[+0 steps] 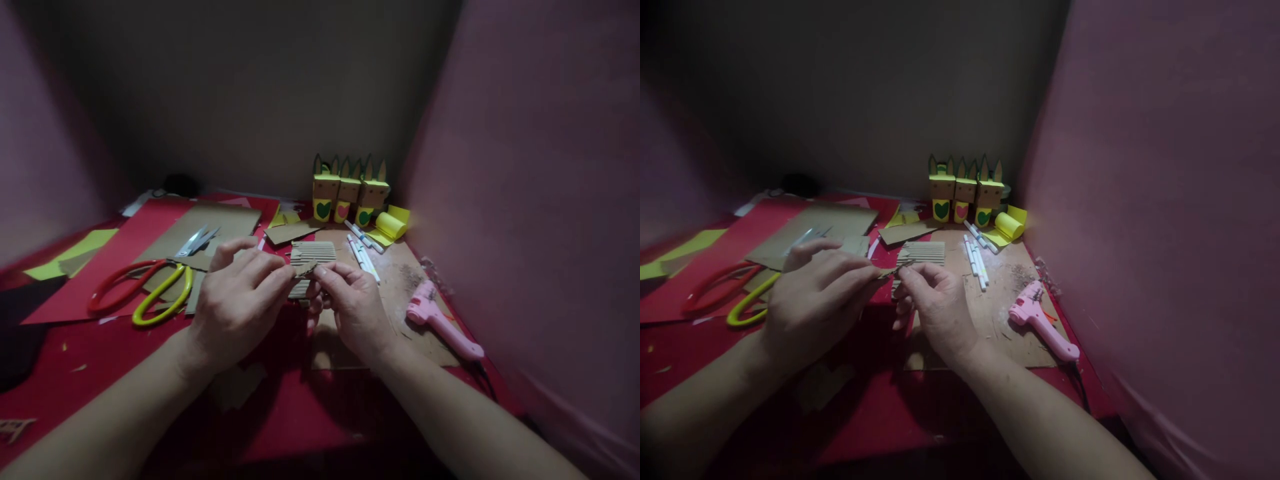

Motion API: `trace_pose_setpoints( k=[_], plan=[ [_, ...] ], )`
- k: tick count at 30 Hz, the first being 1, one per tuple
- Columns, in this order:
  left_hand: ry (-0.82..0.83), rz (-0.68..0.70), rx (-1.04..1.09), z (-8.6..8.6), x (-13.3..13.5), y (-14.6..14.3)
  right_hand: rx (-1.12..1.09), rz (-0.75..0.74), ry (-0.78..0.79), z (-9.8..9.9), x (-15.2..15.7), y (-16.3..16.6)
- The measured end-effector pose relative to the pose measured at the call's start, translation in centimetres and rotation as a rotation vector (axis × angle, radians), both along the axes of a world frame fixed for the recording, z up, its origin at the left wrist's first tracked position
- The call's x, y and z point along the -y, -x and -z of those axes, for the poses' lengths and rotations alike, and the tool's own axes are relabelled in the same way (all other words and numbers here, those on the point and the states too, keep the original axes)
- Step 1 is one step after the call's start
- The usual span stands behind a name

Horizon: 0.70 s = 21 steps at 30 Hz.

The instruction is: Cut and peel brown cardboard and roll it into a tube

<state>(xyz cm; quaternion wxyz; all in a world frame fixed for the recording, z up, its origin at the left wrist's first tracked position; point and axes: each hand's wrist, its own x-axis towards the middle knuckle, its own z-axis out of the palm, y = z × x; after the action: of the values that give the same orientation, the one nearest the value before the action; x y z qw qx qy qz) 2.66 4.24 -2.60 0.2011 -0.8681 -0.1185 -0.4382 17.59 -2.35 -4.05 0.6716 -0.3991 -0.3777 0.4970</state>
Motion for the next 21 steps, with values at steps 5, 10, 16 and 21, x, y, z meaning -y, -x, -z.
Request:
trace_pose_setpoints(
  k=[5, 10, 16, 21],
  plan=[
    [-0.006, -0.003, -0.03, 0.06, 0.07, 0.1, 0.025, 0.016, 0.019, -0.03, 0.05, 0.0],
    [-0.007, -0.007, -0.023, 0.13, 0.05, 0.05, -0.006, 0.011, 0.011, 0.11, 0.07, -0.12],
    [-0.005, -0.008, -0.039, 0.17, -0.03, 0.04, -0.007, 0.037, -0.006, 0.06, 0.07, -0.23],
    [-0.016, -0.014, -0.053, 0.28, -0.14, 0.06, -0.015, 0.031, 0.022, -0.19, 0.15, -0.26]
  ],
)
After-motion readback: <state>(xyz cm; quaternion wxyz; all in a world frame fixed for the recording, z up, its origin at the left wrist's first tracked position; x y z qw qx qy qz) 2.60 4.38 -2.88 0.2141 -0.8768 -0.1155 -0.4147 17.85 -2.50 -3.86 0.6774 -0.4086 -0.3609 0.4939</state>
